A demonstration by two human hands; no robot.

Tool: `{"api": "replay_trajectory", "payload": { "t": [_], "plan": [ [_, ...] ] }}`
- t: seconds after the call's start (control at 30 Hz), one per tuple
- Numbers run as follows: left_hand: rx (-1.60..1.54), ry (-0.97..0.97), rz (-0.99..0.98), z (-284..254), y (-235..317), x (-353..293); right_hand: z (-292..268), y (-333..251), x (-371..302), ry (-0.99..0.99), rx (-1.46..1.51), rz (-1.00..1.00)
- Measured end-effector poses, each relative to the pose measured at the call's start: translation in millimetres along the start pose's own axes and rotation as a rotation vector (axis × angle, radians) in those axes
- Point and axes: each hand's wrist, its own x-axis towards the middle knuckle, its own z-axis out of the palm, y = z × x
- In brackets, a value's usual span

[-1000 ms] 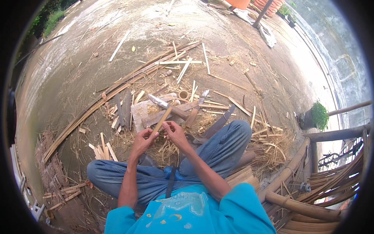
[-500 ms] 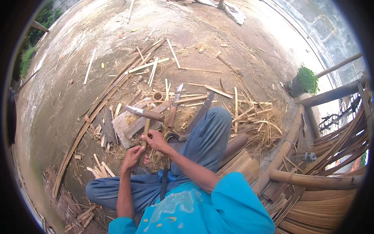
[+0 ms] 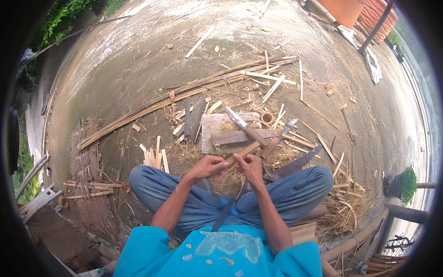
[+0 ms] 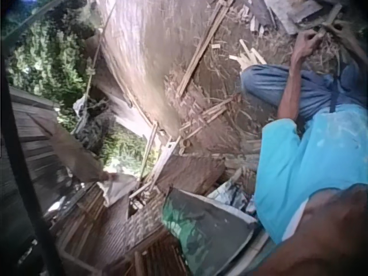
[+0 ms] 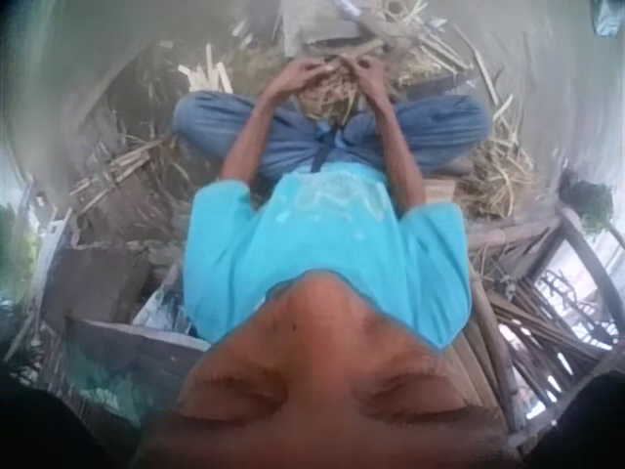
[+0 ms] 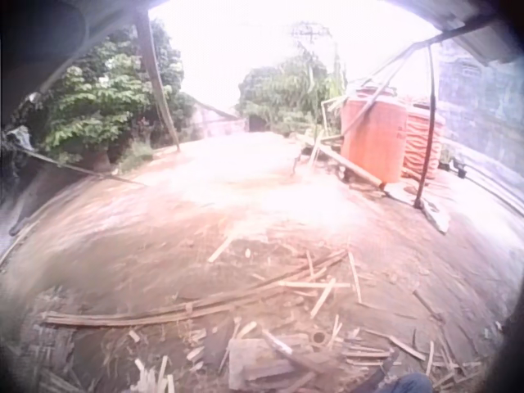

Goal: The person sits on the ground and uses a machete to split bamboo strips into thinner pieces. They gather the finished strips, stand, and carry them into a covered area, then sit and arrange the strips on the floor.

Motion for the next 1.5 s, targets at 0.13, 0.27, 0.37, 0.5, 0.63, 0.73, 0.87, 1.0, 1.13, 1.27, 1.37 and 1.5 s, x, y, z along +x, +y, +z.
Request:
{"api": "replay_trajectory", "payload": {
  "t": [0.13,0.27,0.37,0.5,0.63,0.73,0.87,1.0,1.13,1.27,1.37,1.5],
  "plan": [
    [-0.255,0.293,0.096,-26.2,37.7,-27.7,10.2,-7.3,-9.3,0.030,-0.021,-0.136],
    [-0.479,0.703,0.514,-94.0,71.8,-104.5,-1.7,2.8,-7.6,0.086,-0.033,-0.119],
    [-0.404,1.085,0.598,-151.5,57.5,-172.3,-4.2,19.8,-3.3,0.078,-0.063,-0.123],
    [-0.250,1.379,0.221,-198.7,-53.6,-196.1,-8.6,28.5,-4.3,0.050,-0.129,-0.081],
    [-0.183,1.460,-0.254,-187.5,-190.9,-191.3,-7.6,30.1,-1.5,0.013,-0.205,-0.069],
    [0.006,1.482,-0.395,-162.4,-280.9,-192.7,-1.9,25.0,0.0,-0.008,-0.268,-0.075],
    [0.044,1.431,-0.578,-140.3,-293.3,-163.6,0.3,18.4,5.4,-0.029,-0.346,-0.131],
    [0.061,1.403,-0.696,-138.8,-268.2,-141.7,9.6,13.6,6.2,-0.045,-0.388,-0.165],
    [0.008,1.374,-0.827,-143.7,-255.4,-128.2,18.4,12.4,-0.4,-0.056,-0.434,-0.139],
    [-0.001,1.399,-0.848,-146.3,-260.3,-125.1,20.1,17.0,-5.8,-0.071,-0.464,-0.137],
    [0.026,1.434,-0.842,-148.1,-262.1,-120.4,17.5,23.9,-3.7,-0.065,-0.477,-0.118],
    [0.099,1.435,-0.859,-147.4,-279.0,-129.5,17.1,22.4,-2.7,-0.078,-0.498,-0.113]
  ]
}}
